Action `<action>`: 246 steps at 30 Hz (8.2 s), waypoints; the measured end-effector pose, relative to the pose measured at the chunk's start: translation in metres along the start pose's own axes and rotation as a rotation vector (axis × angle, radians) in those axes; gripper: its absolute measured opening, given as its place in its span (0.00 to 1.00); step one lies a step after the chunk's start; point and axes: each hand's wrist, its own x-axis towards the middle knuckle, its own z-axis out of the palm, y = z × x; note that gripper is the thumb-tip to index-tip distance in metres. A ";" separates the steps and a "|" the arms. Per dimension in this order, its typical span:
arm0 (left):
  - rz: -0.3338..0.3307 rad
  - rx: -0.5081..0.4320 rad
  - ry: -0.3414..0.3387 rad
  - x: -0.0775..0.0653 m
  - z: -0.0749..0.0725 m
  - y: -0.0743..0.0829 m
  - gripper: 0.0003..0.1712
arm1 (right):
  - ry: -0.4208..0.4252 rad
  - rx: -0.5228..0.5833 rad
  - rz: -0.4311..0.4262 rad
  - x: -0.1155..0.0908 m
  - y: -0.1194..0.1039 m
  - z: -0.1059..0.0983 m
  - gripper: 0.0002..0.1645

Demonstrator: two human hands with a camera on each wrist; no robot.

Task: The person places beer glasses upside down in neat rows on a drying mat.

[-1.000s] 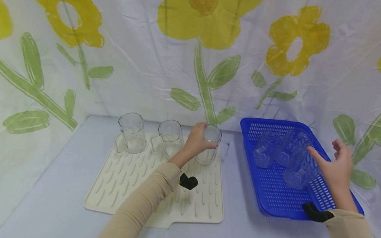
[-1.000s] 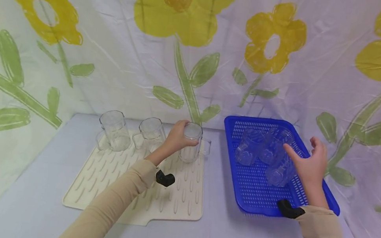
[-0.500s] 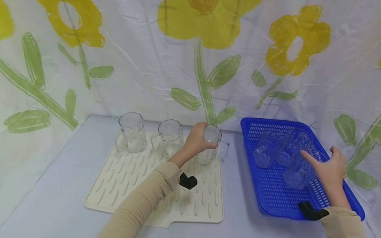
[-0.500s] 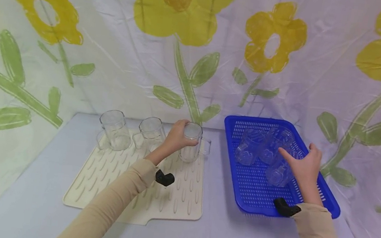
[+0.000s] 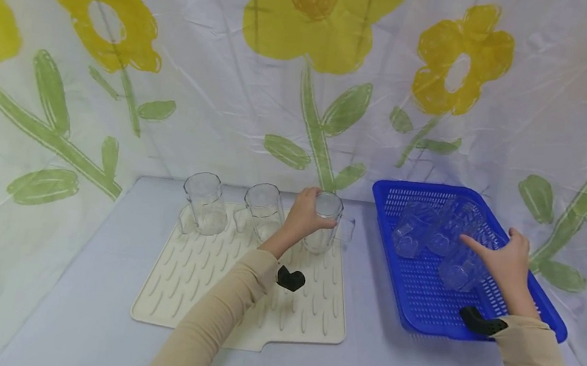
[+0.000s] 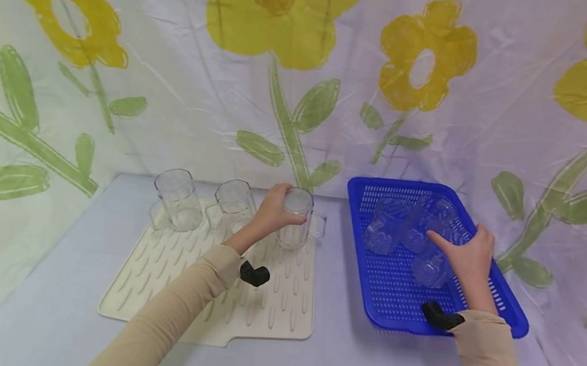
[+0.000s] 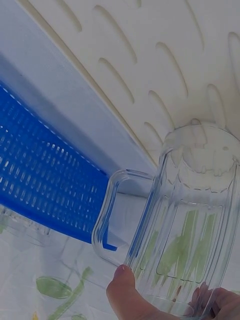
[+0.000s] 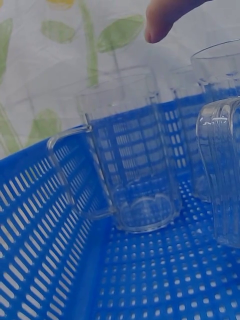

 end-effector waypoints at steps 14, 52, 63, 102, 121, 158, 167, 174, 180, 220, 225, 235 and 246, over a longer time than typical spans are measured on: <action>-0.016 -0.031 -0.005 0.001 0.002 -0.001 0.45 | -0.223 -0.007 0.038 -0.072 -0.132 -0.054 0.57; -0.029 -0.053 -0.017 0.001 0.002 -0.003 0.45 | -0.148 -0.215 -0.068 -0.067 -0.132 -0.057 0.50; -0.019 -0.041 -0.013 0.002 -0.001 -0.001 0.44 | -0.132 -0.208 -0.066 -0.071 -0.136 -0.064 0.50; -0.015 -0.030 -0.012 0.004 0.000 -0.004 0.46 | -0.167 0.024 -0.267 -0.136 -0.260 -0.107 0.41; -0.006 -0.001 -0.021 0.002 -0.001 -0.002 0.46 | -0.246 0.087 -0.418 -0.173 -0.284 -0.086 0.40; 0.028 -0.055 0.036 -0.002 0.007 -0.009 0.46 | -0.420 0.257 -0.481 -0.209 -0.281 -0.048 0.39; 0.023 -0.147 0.111 -0.009 0.015 -0.013 0.47 | -0.440 0.332 -0.487 -0.213 -0.280 -0.039 0.37; -0.008 -0.206 0.130 -0.010 0.017 -0.013 0.49 | -0.455 0.341 -0.483 -0.214 -0.276 -0.035 0.37; 0.004 -0.194 0.120 -0.009 0.017 -0.012 0.49 | -0.449 0.356 -0.498 -0.214 -0.275 -0.034 0.37; 0.302 -0.813 -0.373 -0.124 0.007 -0.021 0.52 | -0.459 0.391 -0.504 -0.213 -0.277 -0.025 0.36; 0.408 -0.719 -0.409 -0.143 0.010 -0.022 0.52 | -0.459 0.400 -0.509 -0.214 -0.277 -0.023 0.36; 0.477 -0.484 -0.277 -0.151 0.018 -0.016 0.51 | -0.440 0.404 -0.512 -0.213 -0.277 -0.022 0.36; 0.459 -0.405 -0.310 -0.150 0.021 -0.015 0.44 | -0.425 0.403 -0.513 -0.212 -0.276 -0.019 0.35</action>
